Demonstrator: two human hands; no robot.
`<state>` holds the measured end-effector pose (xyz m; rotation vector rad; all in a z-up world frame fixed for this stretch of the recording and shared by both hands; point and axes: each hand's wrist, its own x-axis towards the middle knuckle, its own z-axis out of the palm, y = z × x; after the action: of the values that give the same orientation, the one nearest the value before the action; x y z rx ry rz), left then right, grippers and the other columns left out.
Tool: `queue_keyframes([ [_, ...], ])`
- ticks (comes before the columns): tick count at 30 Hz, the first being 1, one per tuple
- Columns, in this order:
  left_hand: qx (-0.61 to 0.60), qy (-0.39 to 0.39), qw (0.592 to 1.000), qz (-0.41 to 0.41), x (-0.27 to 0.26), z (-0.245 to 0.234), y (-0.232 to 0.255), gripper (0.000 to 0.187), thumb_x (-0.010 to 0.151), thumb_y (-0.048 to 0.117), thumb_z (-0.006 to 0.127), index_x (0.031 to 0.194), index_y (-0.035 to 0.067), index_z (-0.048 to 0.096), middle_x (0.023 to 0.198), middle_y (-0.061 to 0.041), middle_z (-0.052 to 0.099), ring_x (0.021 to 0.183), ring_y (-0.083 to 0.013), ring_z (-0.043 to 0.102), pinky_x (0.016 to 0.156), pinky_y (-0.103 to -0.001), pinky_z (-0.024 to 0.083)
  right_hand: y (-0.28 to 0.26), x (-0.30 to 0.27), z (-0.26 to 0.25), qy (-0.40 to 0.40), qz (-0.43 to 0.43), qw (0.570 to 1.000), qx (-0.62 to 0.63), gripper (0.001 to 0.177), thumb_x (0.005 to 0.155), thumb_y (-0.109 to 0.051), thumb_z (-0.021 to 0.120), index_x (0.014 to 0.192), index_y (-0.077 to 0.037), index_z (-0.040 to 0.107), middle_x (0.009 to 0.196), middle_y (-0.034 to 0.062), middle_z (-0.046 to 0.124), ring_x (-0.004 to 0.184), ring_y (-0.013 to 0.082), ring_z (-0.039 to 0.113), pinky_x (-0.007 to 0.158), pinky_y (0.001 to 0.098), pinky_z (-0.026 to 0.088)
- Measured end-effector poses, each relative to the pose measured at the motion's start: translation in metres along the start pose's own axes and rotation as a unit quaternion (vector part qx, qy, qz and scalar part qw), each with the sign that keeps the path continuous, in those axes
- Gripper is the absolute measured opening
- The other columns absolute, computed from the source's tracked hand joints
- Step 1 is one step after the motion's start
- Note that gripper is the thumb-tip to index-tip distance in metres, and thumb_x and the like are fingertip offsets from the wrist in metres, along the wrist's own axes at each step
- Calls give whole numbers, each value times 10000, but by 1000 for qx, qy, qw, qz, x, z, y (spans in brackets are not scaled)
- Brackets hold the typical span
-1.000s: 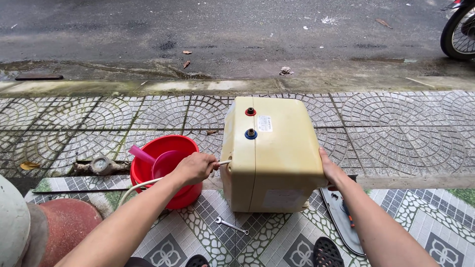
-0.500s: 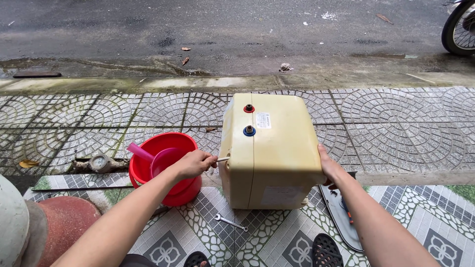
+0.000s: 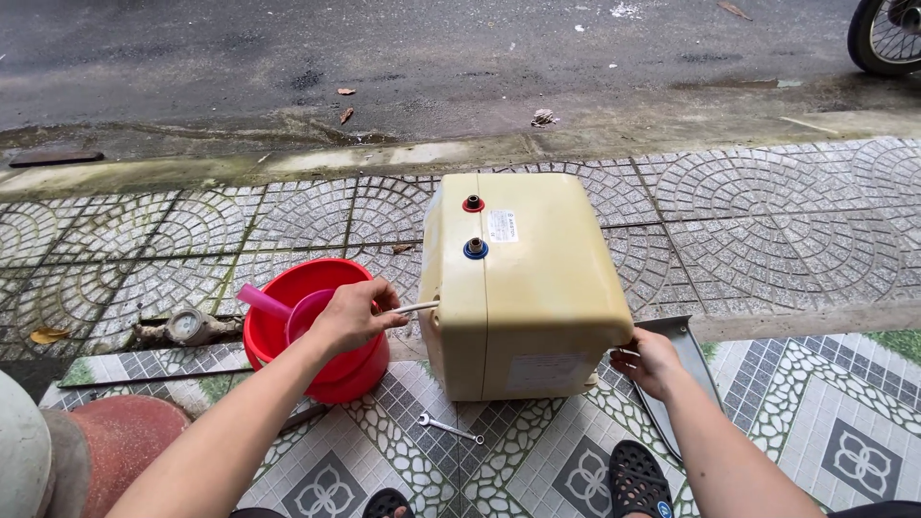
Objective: Disassembling a water heater by removing screws and prying off the outer casing to access internal components.
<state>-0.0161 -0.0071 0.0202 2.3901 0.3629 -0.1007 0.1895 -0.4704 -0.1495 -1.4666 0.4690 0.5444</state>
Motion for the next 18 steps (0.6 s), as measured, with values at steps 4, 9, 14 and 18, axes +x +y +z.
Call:
queue_keyframes([
  [4, 3, -7, 1000, -6, -3, 2, 1, 251, 761, 249, 869, 950, 157, 731, 902, -65, 762, 876, -269, 752, 797, -386, 587, 17, -11, -3, -50, 17, 996, 74, 334, 894, -206, 771, 1187, -91, 661, 1134, 50, 619, 1090, 311, 608, 1002, 476, 482],
  [9, 20, 9, 1000, -16, -1, 5, 3, 250, 746, 253, 878, 944, 179, 744, 888, -32, 768, 851, -240, 754, 782, -364, 586, 20, -21, 0, -60, 15, 988, 140, 197, 909, -221, 793, 1058, -158, 680, 1017, 24, 685, 1054, 274, 646, 1008, 450, 489],
  [14, 24, 6, 999, -20, -2, 2, 4, 221, 760, 240, 867, 931, 169, 748, 874, -49, 770, 833, -246, 754, 774, -368, 585, 33, -22, 3, -58, 29, 977, 205, 155, 907, -233, 806, 966, -152, 688, 938, 4, 705, 1004, 223, 676, 996, 423, 505],
  [18, 30, -2, 999, -21, -6, 3, 8, 203, 772, 236, 862, 924, 164, 747, 871, -59, 774, 839, -254, 756, 774, -368, 588, 40, -16, 2, -52, 12, 984, 172, 150, 916, -247, 810, 944, -152, 697, 887, -13, 711, 964, 200, 689, 980, 419, 521],
])
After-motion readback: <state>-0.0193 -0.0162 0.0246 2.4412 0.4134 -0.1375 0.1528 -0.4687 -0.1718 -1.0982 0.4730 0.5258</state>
